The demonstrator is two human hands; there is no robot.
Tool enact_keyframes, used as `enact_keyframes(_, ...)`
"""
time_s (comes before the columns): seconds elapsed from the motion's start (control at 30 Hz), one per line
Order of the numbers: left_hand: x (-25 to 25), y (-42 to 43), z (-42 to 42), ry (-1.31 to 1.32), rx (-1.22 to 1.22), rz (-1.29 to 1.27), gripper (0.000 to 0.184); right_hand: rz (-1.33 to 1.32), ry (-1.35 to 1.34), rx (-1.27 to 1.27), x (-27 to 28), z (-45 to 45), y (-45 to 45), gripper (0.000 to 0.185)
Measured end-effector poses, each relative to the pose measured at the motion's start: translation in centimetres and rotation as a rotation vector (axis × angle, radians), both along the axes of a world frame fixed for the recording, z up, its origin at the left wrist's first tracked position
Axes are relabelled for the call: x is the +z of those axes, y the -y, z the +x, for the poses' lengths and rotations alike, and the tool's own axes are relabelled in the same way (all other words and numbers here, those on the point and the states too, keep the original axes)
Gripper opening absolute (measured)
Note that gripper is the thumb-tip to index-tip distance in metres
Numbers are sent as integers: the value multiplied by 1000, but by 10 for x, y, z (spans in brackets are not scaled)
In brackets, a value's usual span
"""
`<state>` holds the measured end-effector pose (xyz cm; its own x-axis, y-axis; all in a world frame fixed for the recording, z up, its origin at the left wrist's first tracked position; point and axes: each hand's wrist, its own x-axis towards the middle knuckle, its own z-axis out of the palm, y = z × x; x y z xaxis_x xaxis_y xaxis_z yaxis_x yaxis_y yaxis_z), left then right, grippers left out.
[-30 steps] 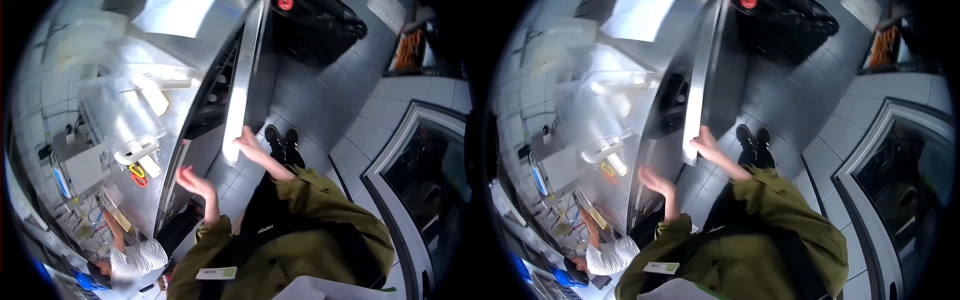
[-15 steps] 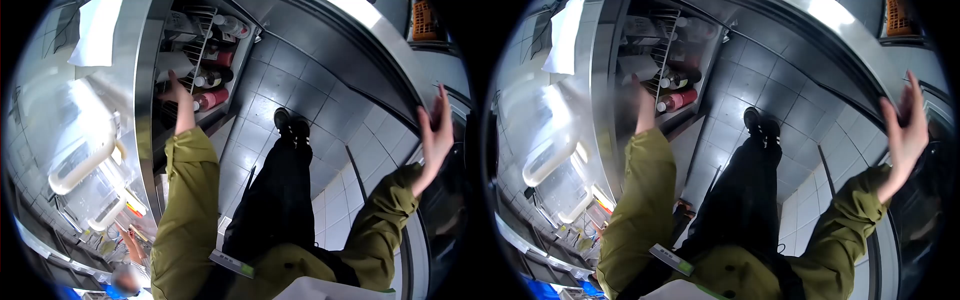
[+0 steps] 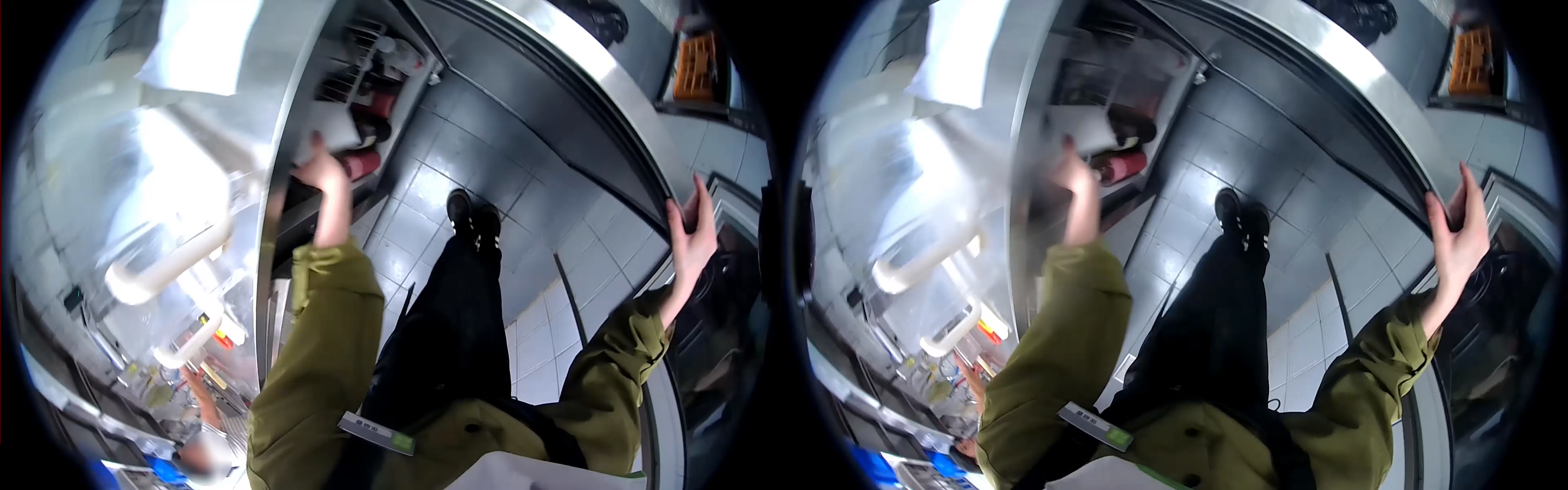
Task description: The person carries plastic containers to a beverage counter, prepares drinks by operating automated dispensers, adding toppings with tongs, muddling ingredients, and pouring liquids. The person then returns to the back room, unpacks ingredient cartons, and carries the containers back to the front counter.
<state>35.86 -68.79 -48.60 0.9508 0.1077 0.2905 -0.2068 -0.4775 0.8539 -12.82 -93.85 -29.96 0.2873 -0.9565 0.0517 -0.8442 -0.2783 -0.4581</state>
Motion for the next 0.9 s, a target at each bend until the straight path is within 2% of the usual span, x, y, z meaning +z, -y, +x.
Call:
enact_keyframes(0.07, 50, 4, -76, -119, 3, -44, 66, -134, 37, 87, 1, 5, -3, 51)
enact_keyframes(0.13, 66, -23, -130, 59, -308, 0, 63, -117, 123, 128, 0, 3, -6, 62)
enact_keyframes(0.2, 142, -30, -188, -350, -452, -211, 60, -357, 0, 263, 11, 8, -18, 69)
enact_keyframes(0.23, 172, -40, -204, -439, -549, -186, 61, -210, 134, 321, 2, 7, -32, 79)
enact_keyframes(0.27, 202, -48, -216, -527, -649, -161, 62, -124, 153, 490, 34, 35, -57, 89)
enact_keyframes(0.3, 241, -49, -223, -574, -755, -173, 62, 140, 286, 642, 50, 54, -80, 96)
enact_keyframes(0.33, 277, -49, -224, -615, -864, -184, 63, 179, 365, 805, 70, 79, -99, 104)
enact_keyframes(0.4, 332, -47, -215, -696, -1067, -224, 65, 468, 496, 904, 109, 115, -122, 108)
enact_keyframes(0.47, 387, -42, -198, -592, -1223, -127, 72, 693, 741, 905, 138, 131, -128, 103)
enact_keyframes(0.5, 402, -39, -188, -516, -1261, -202, 79, 747, 666, 921, 153, 134, -123, 94)
enact_keyframes(0.53, 416, -35, -178, -427, -1294, -277, 85, 753, 719, 839, 171, 142, -123, 87)
enact_keyframes(0.57, 433, -31, -171, -397, -1283, -377, 96, 729, 800, 835, 184, 156, -117, 84)
enact_keyframes(0.6, 433, -27, -164, -226, -1226, -422, 98, 709, 884, 833, 198, 173, -108, 81)
enact_keyframes(0.67, 448, -38, -141, -66, -942, -319, 85, 564, 829, 879, 238, 207, -99, 76)
enact_keyframes(0.73, 453, -53, -108, -82, -745, -553, 57, 418, 748, 994, 262, 242, -79, 79)
enact_keyframes(0.8, 453, -69, -74, -119, -608, -653, 33, 350, 681, 1101, 276, 277, -61, 80)
enact_keyframes(0.9, 467, -76, -38, 35, -550, -489, 31, 214, 502, 1232, 299, 316, -53, 79)
